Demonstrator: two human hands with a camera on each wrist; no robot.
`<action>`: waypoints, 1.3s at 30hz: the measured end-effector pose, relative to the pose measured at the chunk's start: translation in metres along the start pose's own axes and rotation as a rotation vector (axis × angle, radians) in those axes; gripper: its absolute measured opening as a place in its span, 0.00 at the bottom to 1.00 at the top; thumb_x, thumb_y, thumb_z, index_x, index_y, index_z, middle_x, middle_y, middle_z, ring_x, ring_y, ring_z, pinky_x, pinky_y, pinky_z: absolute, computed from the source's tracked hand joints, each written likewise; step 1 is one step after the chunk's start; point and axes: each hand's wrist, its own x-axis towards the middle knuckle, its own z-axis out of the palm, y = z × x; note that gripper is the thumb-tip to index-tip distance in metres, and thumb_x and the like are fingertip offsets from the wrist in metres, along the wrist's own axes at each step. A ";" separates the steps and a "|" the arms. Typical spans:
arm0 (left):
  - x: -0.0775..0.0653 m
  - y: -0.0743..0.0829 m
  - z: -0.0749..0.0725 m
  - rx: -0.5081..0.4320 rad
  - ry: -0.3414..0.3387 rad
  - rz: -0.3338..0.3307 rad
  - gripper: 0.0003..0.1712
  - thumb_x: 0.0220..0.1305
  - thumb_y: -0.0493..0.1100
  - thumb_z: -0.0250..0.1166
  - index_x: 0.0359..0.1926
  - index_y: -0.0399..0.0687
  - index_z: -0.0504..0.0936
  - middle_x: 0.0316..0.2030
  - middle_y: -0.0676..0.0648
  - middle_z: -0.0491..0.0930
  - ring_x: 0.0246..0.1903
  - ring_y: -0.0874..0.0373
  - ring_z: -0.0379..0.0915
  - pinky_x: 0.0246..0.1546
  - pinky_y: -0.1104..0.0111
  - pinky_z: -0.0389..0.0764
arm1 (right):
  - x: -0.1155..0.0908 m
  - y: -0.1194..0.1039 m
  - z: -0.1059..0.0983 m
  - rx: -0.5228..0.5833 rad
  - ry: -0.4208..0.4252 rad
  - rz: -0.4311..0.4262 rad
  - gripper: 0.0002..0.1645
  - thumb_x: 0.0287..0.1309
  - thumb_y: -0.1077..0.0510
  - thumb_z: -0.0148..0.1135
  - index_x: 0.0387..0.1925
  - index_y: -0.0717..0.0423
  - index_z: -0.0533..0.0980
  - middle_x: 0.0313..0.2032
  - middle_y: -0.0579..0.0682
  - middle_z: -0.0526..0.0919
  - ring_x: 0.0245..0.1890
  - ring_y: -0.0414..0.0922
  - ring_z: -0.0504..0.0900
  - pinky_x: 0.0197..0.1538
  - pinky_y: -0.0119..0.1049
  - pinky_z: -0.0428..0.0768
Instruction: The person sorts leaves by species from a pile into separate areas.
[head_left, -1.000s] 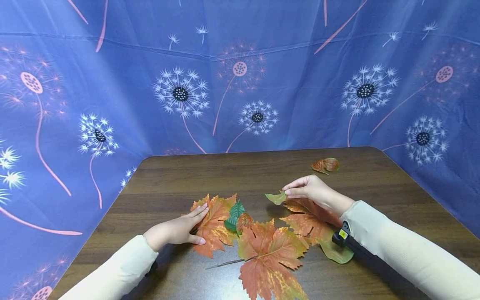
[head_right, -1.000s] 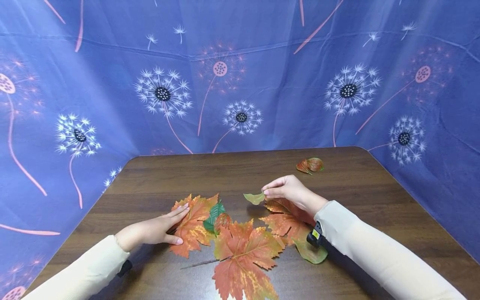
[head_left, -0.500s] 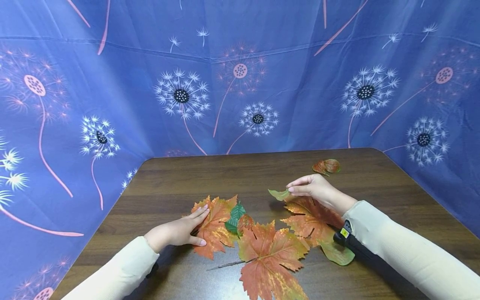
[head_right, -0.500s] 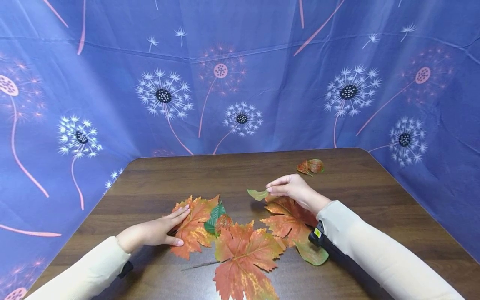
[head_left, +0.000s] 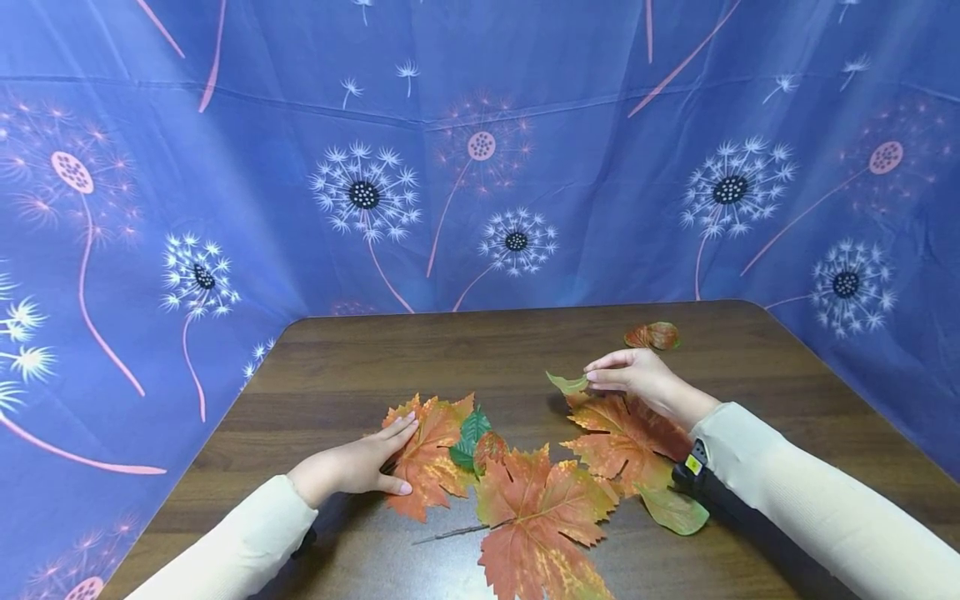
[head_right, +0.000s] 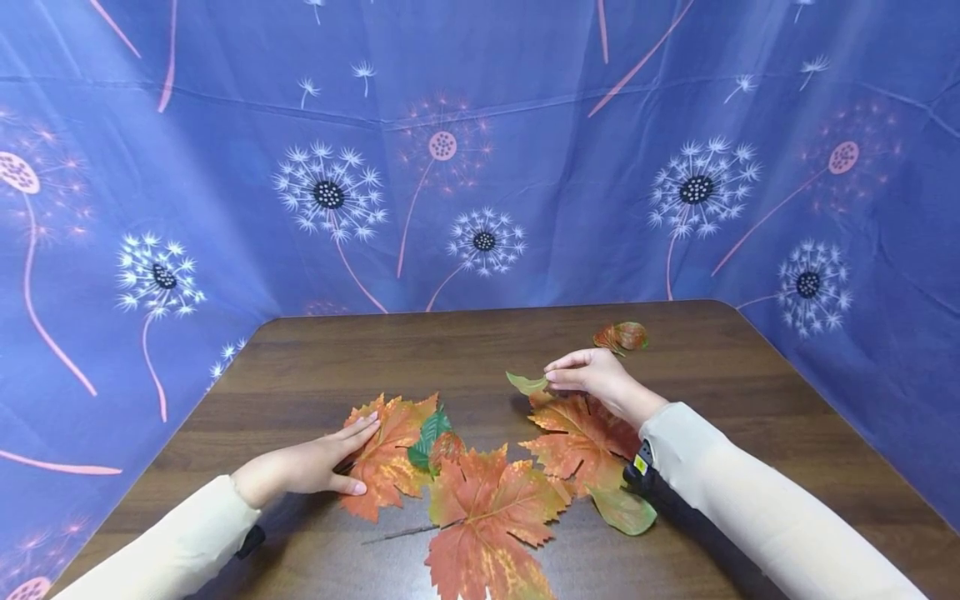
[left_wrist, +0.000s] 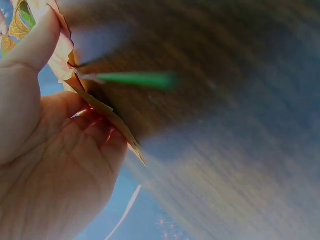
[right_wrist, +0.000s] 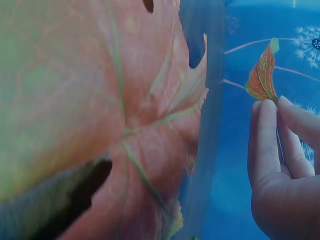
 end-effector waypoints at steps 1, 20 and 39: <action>0.000 0.000 0.000 0.001 -0.001 -0.002 0.54 0.59 0.56 0.66 0.76 0.40 0.47 0.76 0.38 0.41 0.74 0.37 0.43 0.67 0.43 0.56 | 0.000 0.000 -0.001 -0.008 0.012 0.008 0.24 0.62 0.60 0.63 0.54 0.74 0.74 0.45 0.50 0.86 0.41 0.38 0.86 0.57 0.46 0.78; 0.000 0.003 -0.001 0.006 -0.001 -0.006 0.54 0.59 0.55 0.66 0.76 0.38 0.47 0.76 0.37 0.41 0.73 0.36 0.42 0.67 0.42 0.55 | -0.002 0.001 -0.027 -0.046 0.077 -0.007 0.26 0.59 0.55 0.67 0.52 0.71 0.77 0.42 0.46 0.88 0.41 0.37 0.87 0.54 0.36 0.80; -0.001 0.006 -0.001 0.016 -0.007 0.001 0.55 0.58 0.55 0.67 0.75 0.37 0.48 0.76 0.36 0.41 0.73 0.34 0.44 0.66 0.40 0.56 | -0.014 0.018 -0.053 -0.093 0.150 0.019 0.22 0.59 0.56 0.67 0.49 0.69 0.79 0.40 0.46 0.88 0.39 0.38 0.87 0.52 0.40 0.81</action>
